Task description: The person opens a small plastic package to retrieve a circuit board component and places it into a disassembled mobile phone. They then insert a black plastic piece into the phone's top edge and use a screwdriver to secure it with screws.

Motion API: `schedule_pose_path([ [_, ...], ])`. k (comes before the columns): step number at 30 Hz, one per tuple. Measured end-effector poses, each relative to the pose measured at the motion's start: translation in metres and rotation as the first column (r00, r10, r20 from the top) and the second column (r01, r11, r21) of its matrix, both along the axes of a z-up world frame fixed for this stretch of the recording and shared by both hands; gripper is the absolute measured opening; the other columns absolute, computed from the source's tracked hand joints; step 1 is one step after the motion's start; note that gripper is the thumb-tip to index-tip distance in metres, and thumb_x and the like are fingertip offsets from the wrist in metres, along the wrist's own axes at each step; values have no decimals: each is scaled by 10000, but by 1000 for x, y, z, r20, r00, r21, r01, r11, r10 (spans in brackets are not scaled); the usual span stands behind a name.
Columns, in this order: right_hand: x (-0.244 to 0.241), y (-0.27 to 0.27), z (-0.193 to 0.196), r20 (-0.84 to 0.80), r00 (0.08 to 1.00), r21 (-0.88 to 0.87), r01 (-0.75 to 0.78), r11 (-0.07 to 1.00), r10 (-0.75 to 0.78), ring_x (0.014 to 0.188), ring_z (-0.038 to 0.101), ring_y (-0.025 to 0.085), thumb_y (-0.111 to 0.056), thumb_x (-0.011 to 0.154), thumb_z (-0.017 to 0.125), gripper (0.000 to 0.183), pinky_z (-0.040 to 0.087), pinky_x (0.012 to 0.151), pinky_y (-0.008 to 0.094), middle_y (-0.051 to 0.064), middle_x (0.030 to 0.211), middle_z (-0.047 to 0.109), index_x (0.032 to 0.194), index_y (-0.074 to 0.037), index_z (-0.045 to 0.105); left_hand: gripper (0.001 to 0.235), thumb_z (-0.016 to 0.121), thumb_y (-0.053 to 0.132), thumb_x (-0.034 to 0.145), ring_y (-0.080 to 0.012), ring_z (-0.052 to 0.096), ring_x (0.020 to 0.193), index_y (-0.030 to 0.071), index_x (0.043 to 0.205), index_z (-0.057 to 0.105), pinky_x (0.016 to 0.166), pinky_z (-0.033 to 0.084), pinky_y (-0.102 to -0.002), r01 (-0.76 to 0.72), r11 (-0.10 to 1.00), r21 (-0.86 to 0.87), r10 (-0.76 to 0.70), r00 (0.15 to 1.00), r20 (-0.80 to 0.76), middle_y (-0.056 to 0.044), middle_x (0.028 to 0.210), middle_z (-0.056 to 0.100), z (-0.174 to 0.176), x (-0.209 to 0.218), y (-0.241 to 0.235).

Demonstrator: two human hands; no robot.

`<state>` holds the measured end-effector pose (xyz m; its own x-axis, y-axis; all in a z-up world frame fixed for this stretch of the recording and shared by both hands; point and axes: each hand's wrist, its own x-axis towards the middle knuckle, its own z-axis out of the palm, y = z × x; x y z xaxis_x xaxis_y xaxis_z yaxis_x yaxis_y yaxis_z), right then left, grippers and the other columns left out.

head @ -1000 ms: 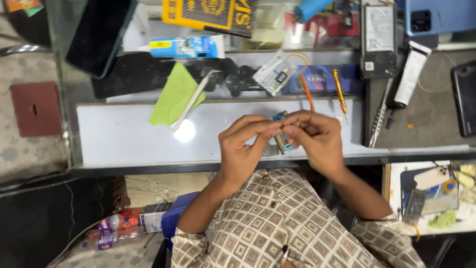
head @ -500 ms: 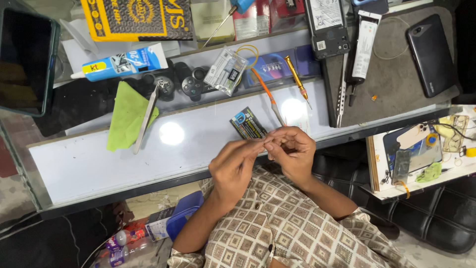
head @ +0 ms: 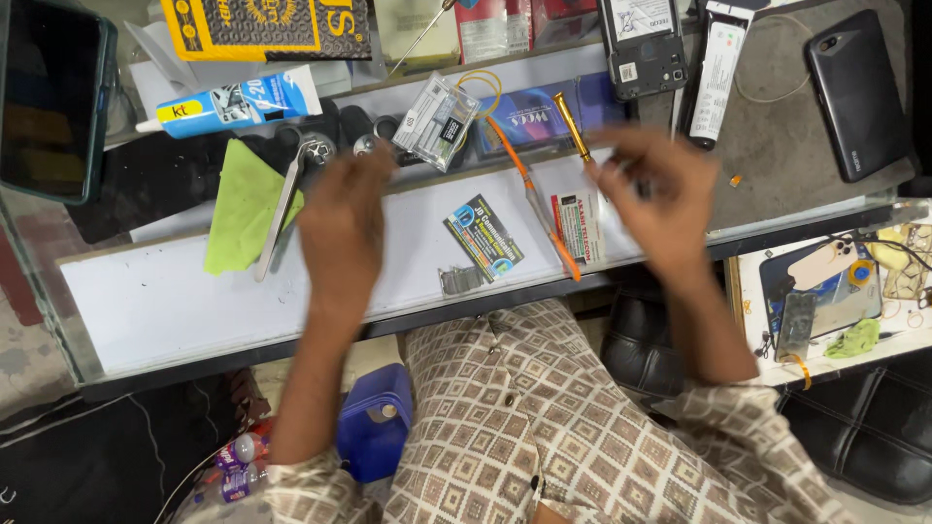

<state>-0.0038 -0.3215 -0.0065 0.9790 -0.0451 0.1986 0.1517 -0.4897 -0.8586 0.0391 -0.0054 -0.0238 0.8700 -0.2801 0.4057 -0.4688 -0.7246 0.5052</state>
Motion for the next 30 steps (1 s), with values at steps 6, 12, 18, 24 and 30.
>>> schedule_pose_path([
  [6, 85, -56, -5, 225, 974, -549, 93, 831, 40, 1076, 648, 378, -131, 912, 948, 536, 527, 883, 447, 205, 1160, 687, 1287, 43, 606, 124, 740, 37, 956, -306, 621, 942, 64, 1074, 771, 810, 454, -448, -43, 968, 249, 15, 993, 113, -93, 965, 677, -12, 65, 22],
  [12, 119, -69, -41, 113, 993, -699, 98, 709, -25, 1068, 609, 454, -366, 787, 979, 698, 507, 853, 543, 247, 1177, 660, 1221, 34, 607, 139, 756, 57, 931, -282, 558, 1024, 59, 1069, 771, 868, 429, -415, -70, 970, 233, 35, 988, 152, -62, 1034, 656, -30, 75, 20],
  [18, 131, -69, -55, 75, 990, -703, 135, 698, -116, 948, 655, 440, -366, 767, 959, 634, 520, 728, 524, 238, 1059, 701, 1197, 14, 688, 259, 807, 63, 929, -282, 547, 1027, 56, 1186, 774, 888, 442, -423, -58, 984, 167, 41, 994, 102, -58, 1082, 651, -34, 70, 23],
  [24, 136, -72, -50, 170, 978, -683, 208, 700, -124, 780, 692, 390, -348, 721, 953, 521, 545, 674, 490, 184, 893, 728, 1034, 5, 732, 306, 834, 79, 922, -302, 537, 1073, 31, 1215, 763, 944, 457, -425, -58, 987, 149, 45, 995, 94, -68, 1110, 647, -34, 70, 23],
  [30, 130, -74, -38, 188, 976, -668, 206, 715, -105, 753, 681, 360, -297, 722, 916, 438, 535, 655, 464, 165, 846, 716, 952, 27, 732, 311, 832, 76, 926, -303, 533, 1082, 23, 1223, 758, 956, 454, -431, -54, 986, 158, 39, 994, 99, -78, 1110, 643, -31, 71, 22],
])
